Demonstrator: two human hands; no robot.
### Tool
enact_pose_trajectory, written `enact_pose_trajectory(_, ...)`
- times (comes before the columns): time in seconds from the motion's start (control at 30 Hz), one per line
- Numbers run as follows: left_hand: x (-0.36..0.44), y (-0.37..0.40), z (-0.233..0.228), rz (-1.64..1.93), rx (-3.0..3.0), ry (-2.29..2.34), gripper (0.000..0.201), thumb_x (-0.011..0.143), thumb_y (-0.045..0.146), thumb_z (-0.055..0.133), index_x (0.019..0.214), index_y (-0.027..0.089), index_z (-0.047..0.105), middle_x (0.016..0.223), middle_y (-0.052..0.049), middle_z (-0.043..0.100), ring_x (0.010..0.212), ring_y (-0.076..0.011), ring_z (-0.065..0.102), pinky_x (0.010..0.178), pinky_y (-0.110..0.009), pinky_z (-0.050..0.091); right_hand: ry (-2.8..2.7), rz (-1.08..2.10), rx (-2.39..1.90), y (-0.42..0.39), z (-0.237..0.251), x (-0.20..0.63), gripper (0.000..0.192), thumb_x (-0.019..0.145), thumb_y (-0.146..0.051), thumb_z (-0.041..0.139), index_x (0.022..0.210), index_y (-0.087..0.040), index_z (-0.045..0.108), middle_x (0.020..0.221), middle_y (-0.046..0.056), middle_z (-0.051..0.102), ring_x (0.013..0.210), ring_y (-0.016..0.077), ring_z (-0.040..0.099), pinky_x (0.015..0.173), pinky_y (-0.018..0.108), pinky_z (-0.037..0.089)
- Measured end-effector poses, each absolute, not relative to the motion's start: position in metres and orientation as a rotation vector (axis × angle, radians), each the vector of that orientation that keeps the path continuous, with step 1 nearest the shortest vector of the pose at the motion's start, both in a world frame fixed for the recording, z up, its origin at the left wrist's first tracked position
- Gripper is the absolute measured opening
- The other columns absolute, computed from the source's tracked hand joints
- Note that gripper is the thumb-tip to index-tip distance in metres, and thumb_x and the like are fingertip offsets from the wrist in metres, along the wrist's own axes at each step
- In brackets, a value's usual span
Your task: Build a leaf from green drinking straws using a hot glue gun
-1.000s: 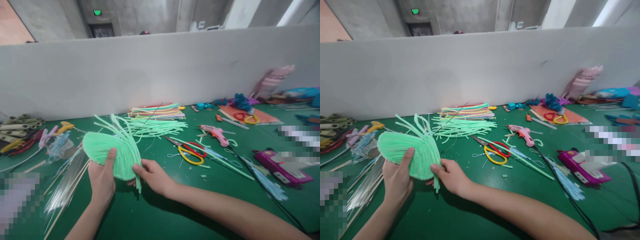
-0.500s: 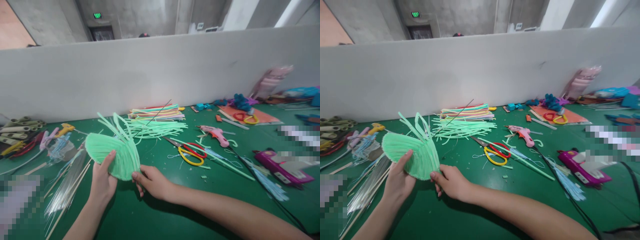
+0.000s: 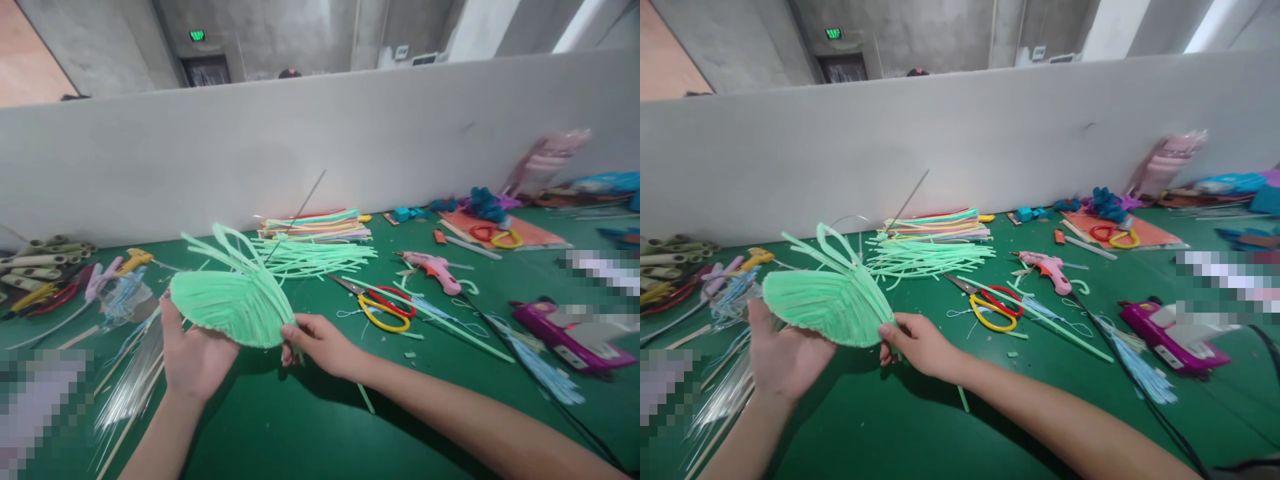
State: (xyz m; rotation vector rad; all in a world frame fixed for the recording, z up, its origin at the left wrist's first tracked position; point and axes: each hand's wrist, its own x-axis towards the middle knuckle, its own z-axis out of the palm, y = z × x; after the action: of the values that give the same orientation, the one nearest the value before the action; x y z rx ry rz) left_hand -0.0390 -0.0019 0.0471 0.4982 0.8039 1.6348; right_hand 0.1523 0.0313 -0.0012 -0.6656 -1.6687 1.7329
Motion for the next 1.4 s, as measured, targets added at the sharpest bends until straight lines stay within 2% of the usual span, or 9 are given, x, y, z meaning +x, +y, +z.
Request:
enact_pose_trajectory(0.07, -0.039, -0.001, 0.045, 1.645, 0.527, 0.835, 0.064, 0.073, 0.069, 0.066, 0.119, 0.025, 0.068, 0.120, -0.008, 0.072, 0.112, -0.0320, 0.066, 0.093, -0.046, 0.056, -1.634, 1.716, -0.691, 0.035, 0.000, 0.160, 0.052, 0.087, -0.066, 0.052, 0.080, -0.016, 0.060, 0.072, 0.003, 0.065, 0.063, 0.0123, 0.061, 0.062, 0.025, 0.046)
enact_pose_trajectory(0.2, -0.033, 0.001, 0.036, 1.556, 0.528, 1.046, 0.057, 0.067, 0.025, 0.083, 0.121, 0.021, 0.066, 0.109, -0.008, 0.076, 0.101, -0.0288, 0.071, 0.091, -0.041, 0.058, -1.951, 1.746, -0.683, 0.046, 0.015, 0.187, 0.042, 0.081, -0.056, 0.067, 0.082, -0.013, 0.069, 0.067, -0.002, 0.062, 0.062, 0.0109, 0.055, 0.058, 0.022, 0.039)
enact_pose_trajectory(0.27, -0.031, 0.000, 0.032, 1.502, 0.527, 1.079, 0.058, 0.068, 0.018, 0.081, 0.123, 0.018, 0.064, 0.103, -0.008, 0.077, 0.094, -0.0287, 0.073, 0.088, -0.042, 0.059, -2.025, 1.935, -0.539, 0.055, 0.025, 0.202, 0.037, 0.076, -0.045, 0.076, 0.096, -0.014, 0.072, 0.082, 0.000, 0.068, 0.077, 0.0138, 0.061, 0.067, 0.023, 0.044)
enact_pose_trajectory(0.33, -0.029, -0.001, 0.031, 1.453, 0.532, 1.063, 0.061, 0.067, 0.020, 0.082, 0.125, 0.016, 0.063, 0.098, -0.010, 0.078, 0.088, -0.0301, 0.075, 0.084, -0.043, 0.061, -1.881, 2.197, -0.404, 0.064, 0.030, 0.212, 0.047, 0.073, -0.035, 0.080, 0.115, -0.017, 0.068, 0.106, 0.004, 0.070, 0.097, 0.0188, 0.064, 0.084, 0.028, 0.048)
enact_pose_trajectory(0.4, -0.029, -0.003, 0.030, 1.393, 0.547, 1.059, 0.067, 0.064, 0.020, 0.084, 0.127, 0.016, 0.061, 0.095, -0.011, 0.078, 0.084, -0.0316, 0.075, 0.079, -0.042, 0.063, -1.667, 2.239, -0.404, 0.070, 0.029, 0.214, 0.052, 0.072, -0.030, 0.081, 0.121, -0.019, 0.067, 0.112, 0.006, 0.070, 0.101, 0.0190, 0.066, 0.089, 0.031, 0.049)
enact_pose_trajectory(0.6, -0.025, -0.005, 0.025, 1.272, 0.626, 1.091, 0.077, 0.062, 0.021, 0.087, 0.132, 0.015, 0.057, 0.092, -0.012, 0.078, 0.081, -0.0320, 0.075, 0.072, -0.040, 0.064, -1.243, 1.994, -0.562, 0.062, 0.018, 0.197, 0.035, 0.072, -0.033, 0.082, 0.101, -0.016, 0.073, 0.081, 0.003, 0.072, 0.068, 0.0115, 0.066, 0.066, 0.025, 0.051)
enact_pose_trajectory(0.73, -0.023, -0.004, 0.024, 1.254, 0.674, 1.144, 0.075, 0.062, 0.024, 0.088, 0.130, 0.014, 0.058, 0.094, -0.013, 0.078, 0.083, -0.0325, 0.075, 0.073, -0.040, 0.063, -1.185, 2.047, -0.581, 0.052, 0.021, 0.191, 0.035, 0.064, -0.034, 0.087, 0.089, -0.014, 0.072, 0.072, 0.000, 0.068, 0.064, 0.0095, 0.062, 0.064, 0.024, 0.050)
enact_pose_trajectory(0.9, -0.018, -0.007, 0.026, 1.272, 0.741, 1.203, 0.073, 0.057, 0.027, 0.090, 0.123, 0.012, 0.064, 0.092, -0.014, 0.078, 0.083, -0.0344, 0.075, 0.077, -0.043, 0.061, -1.317, 1.874, -0.778, 0.052, 0.017, 0.189, 0.037, 0.060, -0.043, 0.087, 0.074, -0.015, 0.068, 0.059, -0.004, 0.061, 0.053, 0.0078, 0.054, 0.056, 0.023, 0.046)
enact_pose_trajectory(1.4, -0.016, -0.005, 0.020, 1.188, 0.765, 1.206, 0.077, 0.057, 0.027, 0.091, 0.126, 0.014, 0.060, 0.088, -0.011, 0.078, 0.078, -0.0312, 0.075, 0.081, -0.044, 0.059, -1.321, 1.897, -0.800, 0.048, 0.009, 0.180, 0.041, 0.056, -0.042, 0.089, 0.065, -0.017, 0.058, 0.055, -0.006, 0.057, 0.048, 0.0076, 0.051, 0.050, 0.022, 0.042)
